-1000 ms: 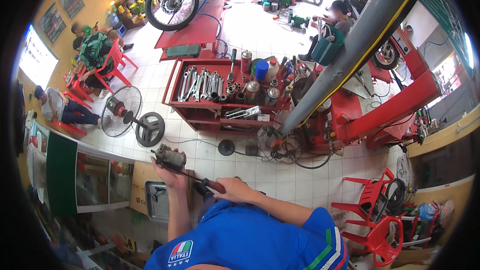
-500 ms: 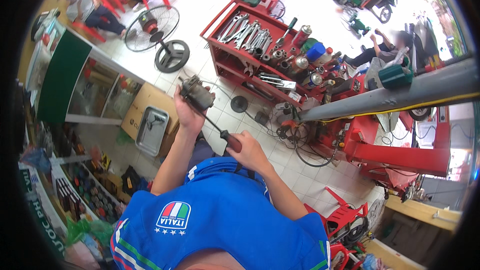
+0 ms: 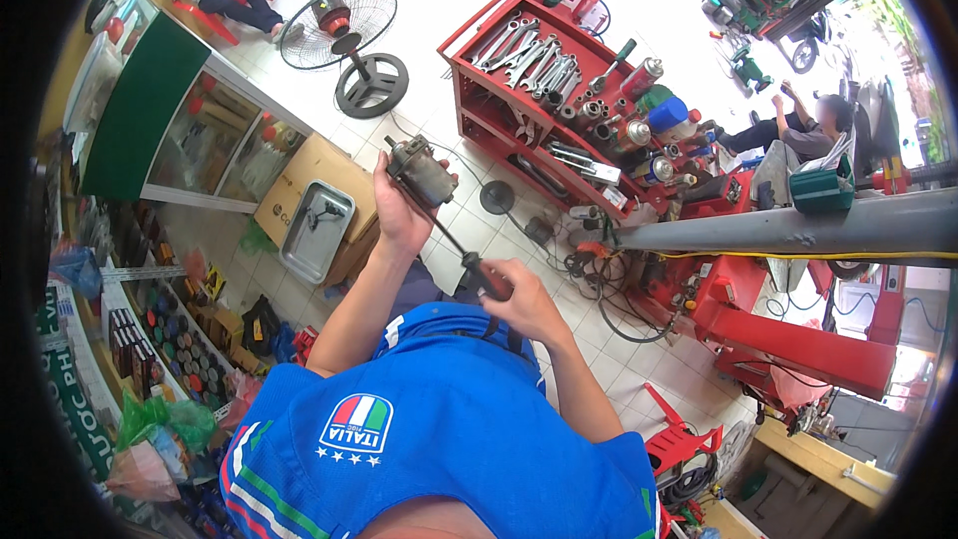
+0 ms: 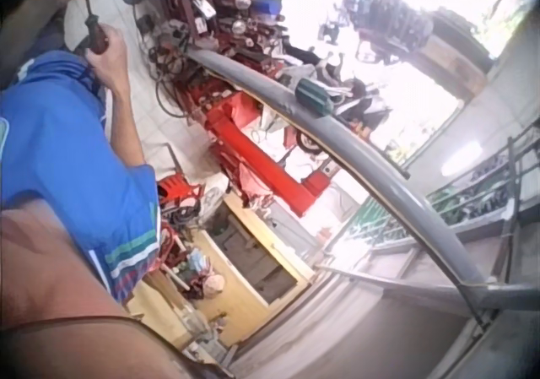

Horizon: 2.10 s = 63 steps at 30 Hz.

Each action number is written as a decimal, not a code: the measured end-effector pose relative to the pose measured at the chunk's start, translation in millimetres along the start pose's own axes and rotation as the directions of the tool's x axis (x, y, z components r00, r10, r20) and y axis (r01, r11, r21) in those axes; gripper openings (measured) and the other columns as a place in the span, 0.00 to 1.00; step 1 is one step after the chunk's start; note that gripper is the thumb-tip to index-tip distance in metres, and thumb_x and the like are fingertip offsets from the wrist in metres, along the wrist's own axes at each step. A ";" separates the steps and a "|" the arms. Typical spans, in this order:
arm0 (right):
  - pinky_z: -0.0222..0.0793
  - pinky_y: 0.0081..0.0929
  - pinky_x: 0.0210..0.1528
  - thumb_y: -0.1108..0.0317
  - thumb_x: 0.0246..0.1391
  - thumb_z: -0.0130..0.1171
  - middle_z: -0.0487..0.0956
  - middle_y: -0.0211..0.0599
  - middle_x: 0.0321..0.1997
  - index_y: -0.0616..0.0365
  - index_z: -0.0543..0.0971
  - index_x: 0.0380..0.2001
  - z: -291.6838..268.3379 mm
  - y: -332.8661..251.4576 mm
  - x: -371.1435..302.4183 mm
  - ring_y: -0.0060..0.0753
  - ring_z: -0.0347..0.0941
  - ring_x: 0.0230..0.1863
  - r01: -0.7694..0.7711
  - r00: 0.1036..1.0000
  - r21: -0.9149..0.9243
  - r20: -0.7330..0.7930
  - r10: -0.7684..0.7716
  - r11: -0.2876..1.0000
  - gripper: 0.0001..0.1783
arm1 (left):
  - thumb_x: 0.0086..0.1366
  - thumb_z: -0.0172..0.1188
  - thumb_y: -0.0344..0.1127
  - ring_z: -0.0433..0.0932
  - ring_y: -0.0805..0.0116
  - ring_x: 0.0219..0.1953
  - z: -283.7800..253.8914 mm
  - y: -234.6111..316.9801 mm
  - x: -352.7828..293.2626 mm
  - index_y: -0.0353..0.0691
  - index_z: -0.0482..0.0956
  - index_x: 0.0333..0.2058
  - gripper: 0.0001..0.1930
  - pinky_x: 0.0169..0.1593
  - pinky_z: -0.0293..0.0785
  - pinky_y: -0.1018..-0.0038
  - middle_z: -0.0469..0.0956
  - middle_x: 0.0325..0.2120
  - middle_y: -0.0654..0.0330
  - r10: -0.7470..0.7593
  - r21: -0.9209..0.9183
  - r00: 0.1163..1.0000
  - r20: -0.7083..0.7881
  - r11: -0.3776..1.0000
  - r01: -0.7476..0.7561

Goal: The person holds a metal fuel pump by hand and uses a screwdriver to loosen a screw on its casing, turning the part over to work on different sides.

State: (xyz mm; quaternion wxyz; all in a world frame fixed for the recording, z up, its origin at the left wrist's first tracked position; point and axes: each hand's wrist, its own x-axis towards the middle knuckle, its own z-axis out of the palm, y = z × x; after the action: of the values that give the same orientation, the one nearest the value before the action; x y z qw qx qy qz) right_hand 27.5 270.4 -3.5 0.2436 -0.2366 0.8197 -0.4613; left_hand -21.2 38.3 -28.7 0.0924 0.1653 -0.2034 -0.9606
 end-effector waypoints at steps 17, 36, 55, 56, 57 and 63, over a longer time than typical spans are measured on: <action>0.71 0.40 0.52 0.65 0.50 0.62 0.78 0.54 0.49 0.59 0.68 0.58 -7.9 -40.3 9.0 0.53 0.75 0.52 -0.391 0.907 -0.121 0.118 0.405 0.912 0.31 | 0.75 0.35 0.57 0.79 0.58 0.44 3.1 -5.9 0.6 0.43 0.71 0.49 0.25 0.50 0.77 0.52 0.77 0.42 0.58 -0.002 0.060 1.000 -0.012 0.998 0.003; 0.71 0.41 0.48 0.60 0.45 0.72 0.77 0.53 0.50 0.60 0.71 0.57 7.3 -3.3 -4.1 0.51 0.75 0.52 -0.085 0.996 -0.062 0.033 0.087 0.994 0.37 | 0.74 0.36 0.56 0.78 0.58 0.45 6.1 -1.8 -1.0 0.46 0.70 0.50 0.22 0.52 0.76 0.51 0.76 0.43 0.59 -0.006 0.091 1.000 -0.005 0.996 0.006; 0.73 0.39 0.45 0.58 0.46 0.70 0.79 0.48 0.45 0.55 0.74 0.55 6.3 -2.6 -7.8 0.49 0.78 0.44 -0.028 0.999 -0.057 0.040 0.031 0.998 0.32 | 0.74 0.36 0.55 0.79 0.57 0.45 3.0 0.0 -0.8 0.46 0.69 0.51 0.22 0.52 0.77 0.50 0.76 0.43 0.58 0.004 0.047 1.000 -0.019 0.999 -0.003; 0.73 0.40 0.44 0.57 0.47 0.70 0.79 0.48 0.44 0.55 0.75 0.54 9.6 -8.0 -6.4 0.50 0.77 0.43 -0.021 1.000 -0.141 0.012 0.022 0.990 0.31 | 0.74 0.36 0.54 0.79 0.57 0.45 3.1 -1.2 -0.8 0.46 0.69 0.51 0.22 0.52 0.77 0.50 0.76 0.43 0.58 -0.003 0.044 1.000 -0.024 0.999 0.004; 0.73 0.41 0.44 0.57 0.47 0.70 0.79 0.49 0.42 0.56 0.75 0.53 13.0 -11.9 -5.1 0.50 0.77 0.43 -0.015 1.000 -0.225 -0.015 0.012 0.974 0.30 | 0.74 0.36 0.54 0.79 0.56 0.45 3.8 -2.1 -1.1 0.46 0.69 0.51 0.22 0.52 0.77 0.51 0.76 0.43 0.58 -0.010 0.041 1.000 -0.028 0.999 0.011; 0.74 0.42 0.40 0.52 0.49 0.69 0.80 0.50 0.36 0.56 0.76 0.46 38.0 8.3 -1.6 0.52 0.78 0.39 -0.238 0.969 -0.236 -0.125 0.214 0.942 0.26 | 0.74 0.36 0.53 0.79 0.56 0.45 6.4 -1.0 -3.5 0.45 0.70 0.50 0.22 0.51 0.78 0.52 0.77 0.42 0.57 -0.018 0.050 1.000 0.011 0.999 0.017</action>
State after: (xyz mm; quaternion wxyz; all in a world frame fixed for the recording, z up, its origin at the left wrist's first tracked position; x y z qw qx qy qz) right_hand 50.9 250.9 -27.8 0.2230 -0.1468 0.9038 -0.3345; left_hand -20.4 42.3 -22.7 0.0786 0.1636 -0.2267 -0.9569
